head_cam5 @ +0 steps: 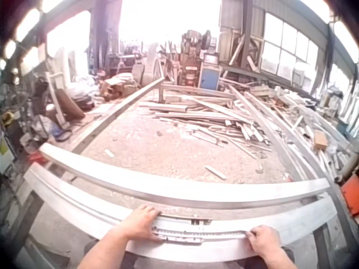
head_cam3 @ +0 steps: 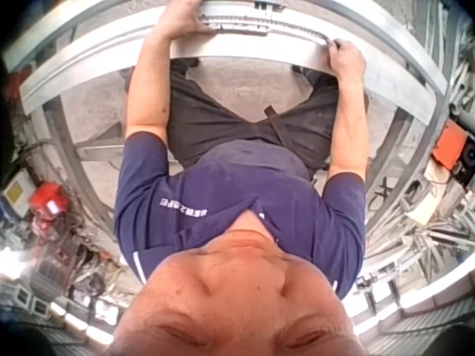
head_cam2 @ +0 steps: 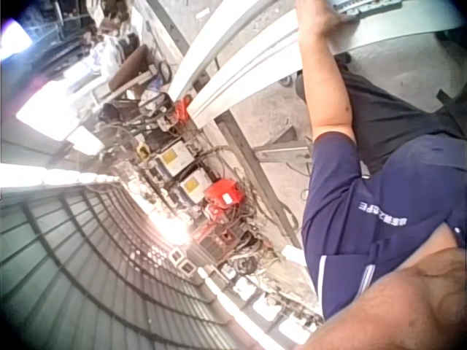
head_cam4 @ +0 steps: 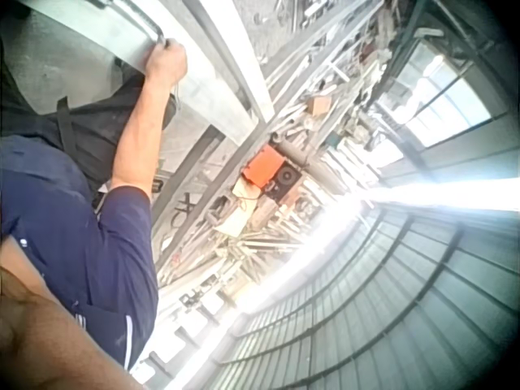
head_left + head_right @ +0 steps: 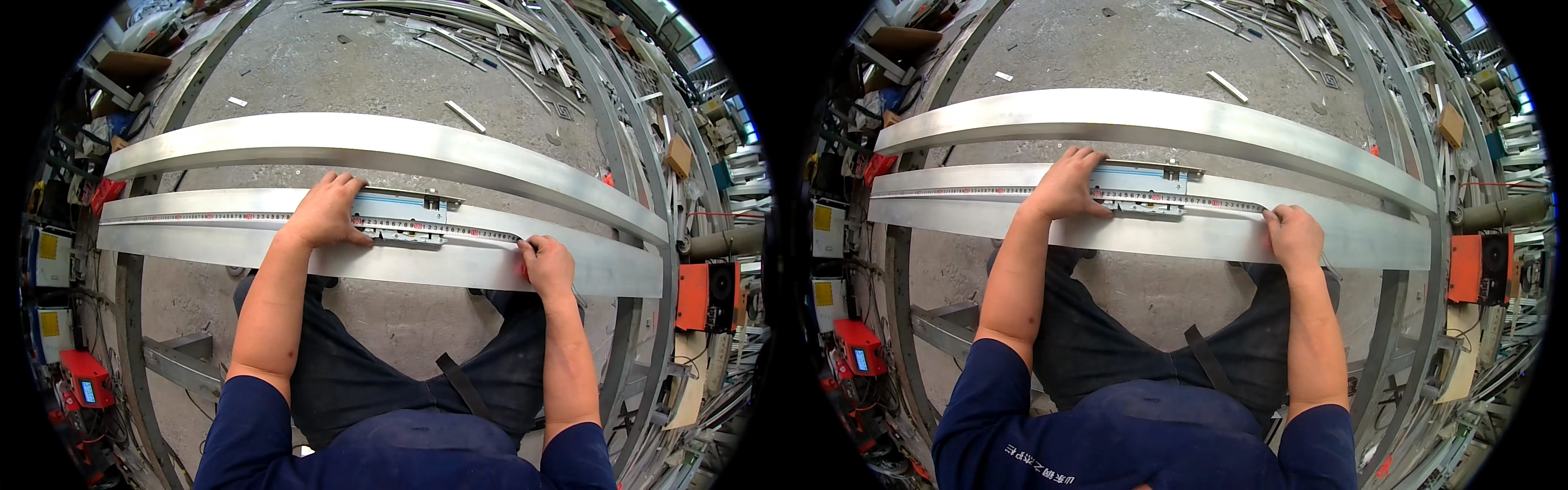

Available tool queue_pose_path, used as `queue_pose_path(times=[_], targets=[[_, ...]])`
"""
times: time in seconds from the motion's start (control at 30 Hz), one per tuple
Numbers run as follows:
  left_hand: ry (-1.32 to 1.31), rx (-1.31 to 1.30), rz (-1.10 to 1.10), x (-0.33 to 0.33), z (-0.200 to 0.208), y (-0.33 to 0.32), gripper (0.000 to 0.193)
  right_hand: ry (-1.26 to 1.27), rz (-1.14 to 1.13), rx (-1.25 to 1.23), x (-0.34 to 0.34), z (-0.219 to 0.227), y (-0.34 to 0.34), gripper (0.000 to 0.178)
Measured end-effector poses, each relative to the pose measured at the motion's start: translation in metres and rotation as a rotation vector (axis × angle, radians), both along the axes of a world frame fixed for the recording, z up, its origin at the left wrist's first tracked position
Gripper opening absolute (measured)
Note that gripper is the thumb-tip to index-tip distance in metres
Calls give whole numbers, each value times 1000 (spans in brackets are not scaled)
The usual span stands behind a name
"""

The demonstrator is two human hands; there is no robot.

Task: The person sits on the floor and measures a long metal bar using a tape measure and a pencil. They mark specific points on the bar and use a set square to draw perpendicular lines. The person also positions a metal bracket on the bar to check alignment.

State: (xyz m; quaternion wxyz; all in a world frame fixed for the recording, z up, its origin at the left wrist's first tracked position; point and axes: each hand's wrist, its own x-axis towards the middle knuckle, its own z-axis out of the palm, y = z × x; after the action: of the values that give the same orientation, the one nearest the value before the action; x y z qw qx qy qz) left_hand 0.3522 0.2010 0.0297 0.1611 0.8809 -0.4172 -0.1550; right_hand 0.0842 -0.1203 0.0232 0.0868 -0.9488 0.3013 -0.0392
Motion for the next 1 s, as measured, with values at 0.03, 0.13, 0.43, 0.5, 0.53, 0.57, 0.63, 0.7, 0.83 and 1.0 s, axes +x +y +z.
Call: queue_pose_path(times=[0.03, 0.13, 0.43, 0.5, 0.53, 0.57, 0.63, 0.7, 0.83, 1.0], targets=[[1, 6, -1, 0, 2, 0, 100, -4, 0, -4, 0, -1, 0, 29], [2, 7, -4, 0, 2, 0, 99, -15, 3, -18, 0, -1, 2, 29], [13, -11, -3, 0, 2, 1, 98, -19, 0, -32, 0, 0, 5, 30], [15, -19, -3, 0, 1, 1, 97, -18, -5, -29, 0, 0, 5, 30], [18, -27, -4, 0, 1, 1, 97, -18, -6, -23, 0, 1, 6, 30], [22, -36, -6, 0, 0, 1, 97, -17, -8, -17, 0, 2, 6, 30], [23, -36, -6, 0, 1, 0, 97, -17, -8, -6, 1, 2, 6, 30], [23, -42, -7, 0, 0, 0, 96, -24, -5, -3, 0, 2, 6, 29], [14, -57, -9, 1, -4, 0, 95, -31, -3, -1, -1, 1, 5, 29], [13, -50, -3, 2, -6, 0, 95, -24, -19, 17, -1, 2, 7, 28]])
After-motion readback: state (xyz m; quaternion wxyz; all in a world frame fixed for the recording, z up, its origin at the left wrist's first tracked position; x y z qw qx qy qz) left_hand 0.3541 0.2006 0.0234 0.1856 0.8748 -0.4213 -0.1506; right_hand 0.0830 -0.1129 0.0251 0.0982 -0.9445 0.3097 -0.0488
